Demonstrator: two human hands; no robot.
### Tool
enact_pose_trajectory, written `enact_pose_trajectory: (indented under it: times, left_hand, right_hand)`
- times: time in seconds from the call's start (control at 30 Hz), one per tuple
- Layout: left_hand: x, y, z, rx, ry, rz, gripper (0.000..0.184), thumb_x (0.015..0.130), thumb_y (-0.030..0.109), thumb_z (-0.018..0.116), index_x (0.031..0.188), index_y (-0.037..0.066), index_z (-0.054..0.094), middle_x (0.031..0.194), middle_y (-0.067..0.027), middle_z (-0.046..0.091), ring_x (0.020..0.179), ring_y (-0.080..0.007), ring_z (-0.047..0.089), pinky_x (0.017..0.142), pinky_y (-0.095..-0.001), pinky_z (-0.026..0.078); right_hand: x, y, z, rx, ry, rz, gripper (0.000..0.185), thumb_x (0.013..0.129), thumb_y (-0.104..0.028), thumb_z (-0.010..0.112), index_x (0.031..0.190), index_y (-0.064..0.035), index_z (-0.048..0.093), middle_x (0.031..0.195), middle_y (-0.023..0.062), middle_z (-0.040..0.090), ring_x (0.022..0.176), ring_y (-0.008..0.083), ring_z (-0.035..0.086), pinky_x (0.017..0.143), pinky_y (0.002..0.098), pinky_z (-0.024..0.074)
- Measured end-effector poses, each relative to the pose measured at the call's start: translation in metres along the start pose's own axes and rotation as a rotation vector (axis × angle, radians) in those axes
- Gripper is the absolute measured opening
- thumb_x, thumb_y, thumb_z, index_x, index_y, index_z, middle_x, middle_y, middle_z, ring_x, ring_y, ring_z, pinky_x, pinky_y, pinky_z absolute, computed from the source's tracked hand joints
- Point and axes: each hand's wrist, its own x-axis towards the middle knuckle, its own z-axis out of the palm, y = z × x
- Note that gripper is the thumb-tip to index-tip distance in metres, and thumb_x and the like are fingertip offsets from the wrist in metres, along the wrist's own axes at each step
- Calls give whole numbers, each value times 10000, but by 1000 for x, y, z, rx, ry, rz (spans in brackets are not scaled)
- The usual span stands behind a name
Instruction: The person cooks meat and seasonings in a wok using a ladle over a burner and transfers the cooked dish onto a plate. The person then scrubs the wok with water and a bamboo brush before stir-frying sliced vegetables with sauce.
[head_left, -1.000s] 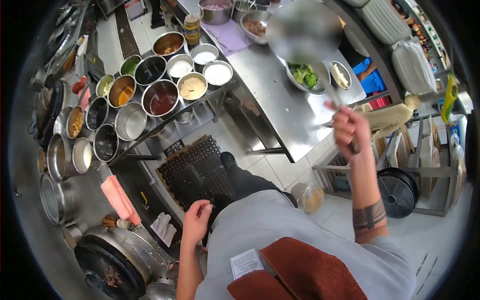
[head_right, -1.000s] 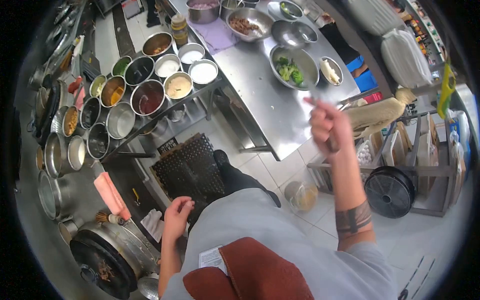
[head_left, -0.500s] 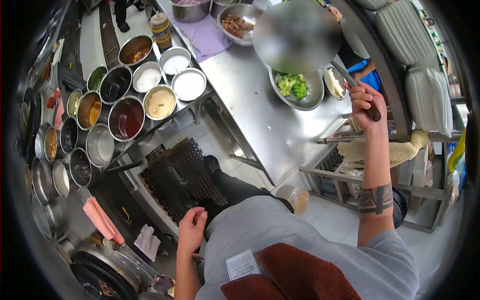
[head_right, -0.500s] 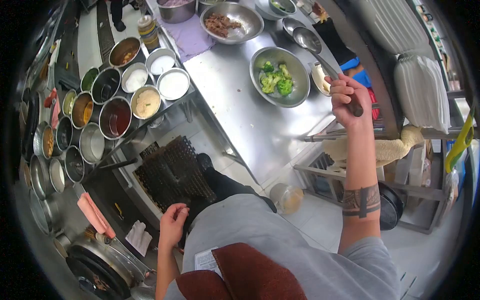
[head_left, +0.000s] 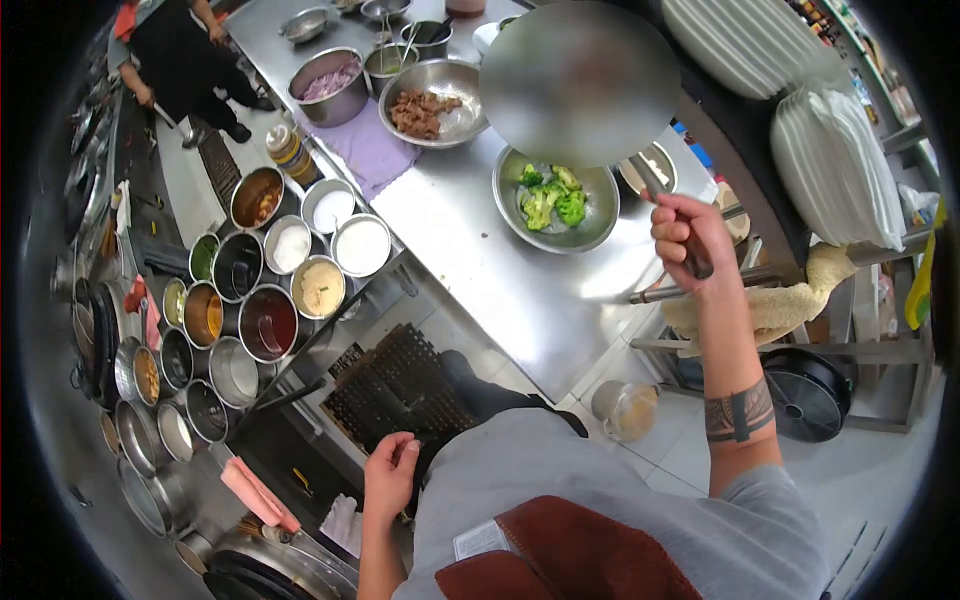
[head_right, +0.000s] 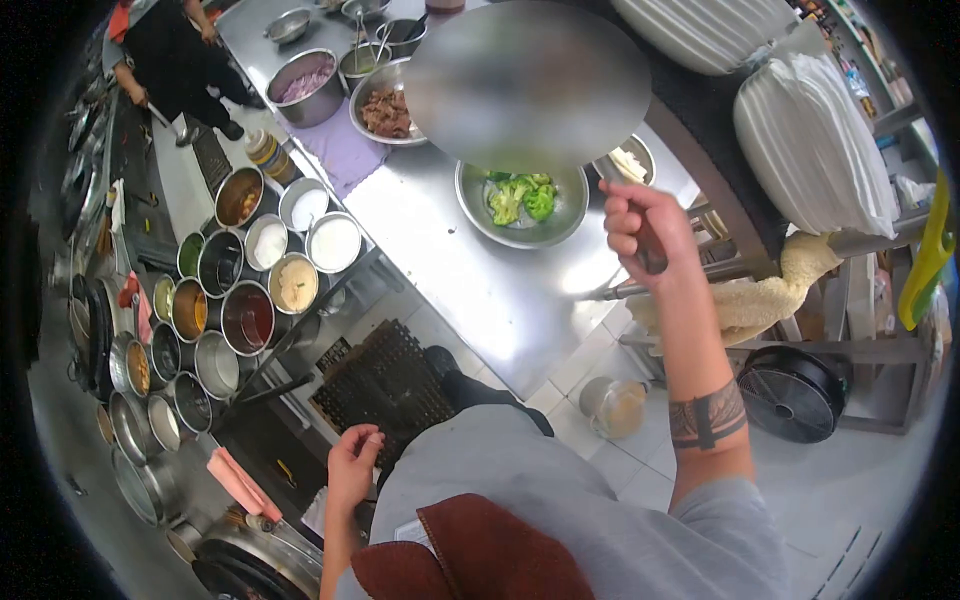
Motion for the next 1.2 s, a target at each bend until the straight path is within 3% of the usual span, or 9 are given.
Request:
enact_pose_trajectory:
  times: [0.37, 0.53, 0.67, 0.77, 0.83, 0.93, 1.03, 1.1, 1.2]
  left_hand:
    - [14, 31, -5, 158, -61, 26, 247, 954, 202, 671, 1113, 13, 683, 952, -71, 717, 870, -128, 641, 788, -292, 519]
    - [5, 26, -21, 231, -13, 103, 285, 951, 261, 648, 1131, 43, 686, 1026, -168, 715, 928, -298, 701, 835, -377, 548]
    - [-18, -19, -29, 98, 147, 123, 289, 957, 292, 598, 1082, 43, 677, 1028, -179, 716, 946, -348, 690, 820, -428, 539]
    - [-50, -47, -42, -30, 288, 34, 278, 954, 285, 588, 1071, 49, 679, 1016, -177, 720, 945, -353, 689, 814, -436, 536]
    - [-83, -65, -47, -109, 437, 16, 273, 954, 291, 592, 1065, 58, 681, 1015, -173, 721, 949, -350, 690, 813, -433, 536]
    - [-136, -106, -46, -161, 657, -100, 270, 951, 288, 629, 1091, 64, 682, 994, -160, 726, 926, -320, 708, 825, -421, 544]
    - [-174, -157, -38, -323, 874, -121, 262, 947, 276, 640, 1079, 56, 692, 976, -158, 729, 918, -313, 713, 818, -414, 550]
    - [-204, -178, -36, -417, 989, -149, 260, 944, 276, 632, 1073, 58, 690, 985, -162, 729, 923, -330, 707, 815, -418, 548]
    - [-240, -211, -52, -497, 1194, -167, 245, 939, 252, 643, 1067, 47, 687, 969, -161, 729, 906, -315, 708, 802, -406, 549]
  right_hand:
    - [-59, 53, -29, -290, -5, -54, 431, 922, -48, 558, 1350, -27, 507, 649, 22, 495, 390, 86, 410, 314, 251, 321]
    - [-107, 62, -16, -564, -166, 7, 597, 758, 34, 598, 1348, 86, 521, 526, 20, 491, 332, 91, 401, 318, 240, 306]
    - [-89, 108, 70, -767, -712, 216, 661, 691, -8, 663, 1321, 152, 543, 559, 90, 572, 335, 105, 439, 320, 252, 303]
    - [-90, 198, 185, -1006, -1139, 301, 663, 754, -5, 701, 1389, 82, 532, 627, 42, 564, 476, 81, 496, 448, 236, 375]
    - [-121, 262, 266, -1344, -1420, 199, 663, 802, -9, 710, 1437, 7, 519, 692, 38, 576, 593, 69, 546, 540, 231, 424]
    - [-157, 399, 332, -1283, -1936, -417, 648, 836, -4, 683, 1455, -64, 501, 763, 160, 621, 672, 207, 637, 649, 308, 506]
    - [-165, 558, 360, -1168, -2066, -635, 646, 845, -41, 660, 1464, -127, 497, 897, 271, 673, 813, 430, 671, 759, 436, 538]
    - [-214, 606, 380, -1634, -1964, -838, 619, 865, -100, 624, 1469, -162, 498, 927, 281, 677, 876, 458, 661, 790, 488, 523]
    - [-229, 682, 391, -1514, -2102, -856, 596, 880, -137, 587, 1469, -150, 496, 881, 276, 680, 854, 445, 666, 771, 510, 523]
